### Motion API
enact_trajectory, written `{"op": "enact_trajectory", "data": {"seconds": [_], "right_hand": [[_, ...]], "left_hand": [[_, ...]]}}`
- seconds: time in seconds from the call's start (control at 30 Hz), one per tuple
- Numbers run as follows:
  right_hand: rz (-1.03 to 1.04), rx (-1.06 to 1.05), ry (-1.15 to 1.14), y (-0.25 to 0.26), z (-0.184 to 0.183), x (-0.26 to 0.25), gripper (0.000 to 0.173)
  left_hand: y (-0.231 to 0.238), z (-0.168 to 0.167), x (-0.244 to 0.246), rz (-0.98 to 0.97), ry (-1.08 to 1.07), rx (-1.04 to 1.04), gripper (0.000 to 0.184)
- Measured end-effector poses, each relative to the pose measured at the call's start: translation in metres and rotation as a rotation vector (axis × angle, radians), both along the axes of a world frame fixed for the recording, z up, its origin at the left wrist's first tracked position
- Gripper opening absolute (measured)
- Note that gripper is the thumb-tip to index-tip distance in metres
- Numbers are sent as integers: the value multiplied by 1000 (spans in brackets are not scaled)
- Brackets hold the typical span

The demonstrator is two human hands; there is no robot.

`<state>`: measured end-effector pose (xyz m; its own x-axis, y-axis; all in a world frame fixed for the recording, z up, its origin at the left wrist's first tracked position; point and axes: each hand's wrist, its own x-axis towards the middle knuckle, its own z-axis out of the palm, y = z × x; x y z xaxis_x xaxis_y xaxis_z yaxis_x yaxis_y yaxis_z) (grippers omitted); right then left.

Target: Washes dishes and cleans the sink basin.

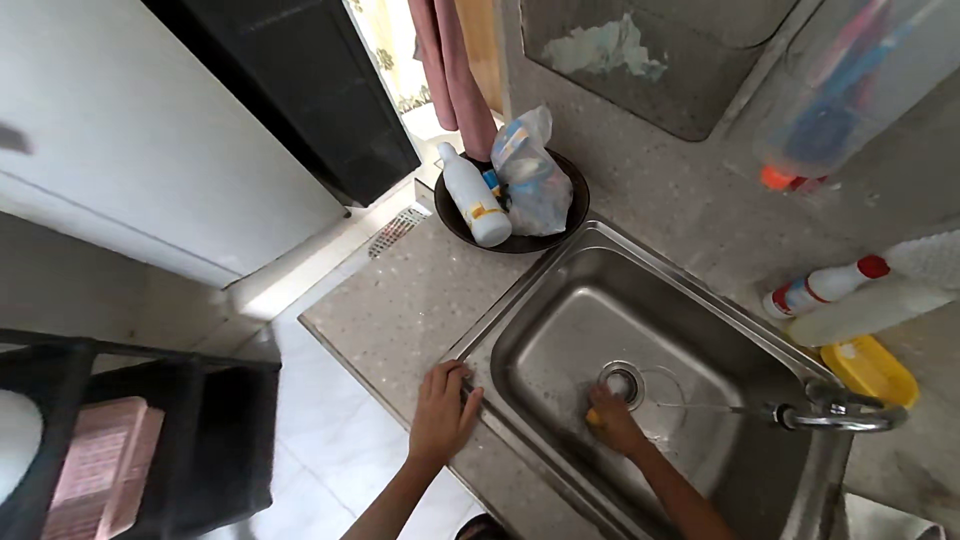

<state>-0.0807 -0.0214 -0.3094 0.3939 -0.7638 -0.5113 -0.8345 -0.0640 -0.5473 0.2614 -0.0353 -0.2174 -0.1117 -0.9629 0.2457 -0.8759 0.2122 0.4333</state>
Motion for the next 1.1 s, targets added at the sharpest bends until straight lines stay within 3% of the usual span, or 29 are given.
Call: {"op": "enact_trajectory", "data": {"seconds": [0.1,0.33,0.5,0.57,0.67,0.73,0.87,1.0,1.1], "right_hand": [[315,66,25,10,-5,27,63],[-102,109,292,-21,13,15,69],[-64,88,270,-52,8,30,71],[-46,193,347,-57,19,37,71],[-44,355,486,-60,55,39,51],[-85,309,469,-64,55,31,52],[-116,151,345,-73,19,6,74],[-113,311,430,-71,49,13,56],[-165,240,413,-69,49,9,59]], "left_hand": [[1,-2,2,8,5,2,64],[1,0,0,16,10,15,62],[2,-1,1,17,3,45,62],[3,-3,1,16,1,27,62],[2,-4,1,24,1,24,63],[1,-3,1,27,0,29,63],[2,-2,0,23,-2,55,63],[0,1,-1,31,-3,24,63],[0,4,-2,33,2,14,64]]}}
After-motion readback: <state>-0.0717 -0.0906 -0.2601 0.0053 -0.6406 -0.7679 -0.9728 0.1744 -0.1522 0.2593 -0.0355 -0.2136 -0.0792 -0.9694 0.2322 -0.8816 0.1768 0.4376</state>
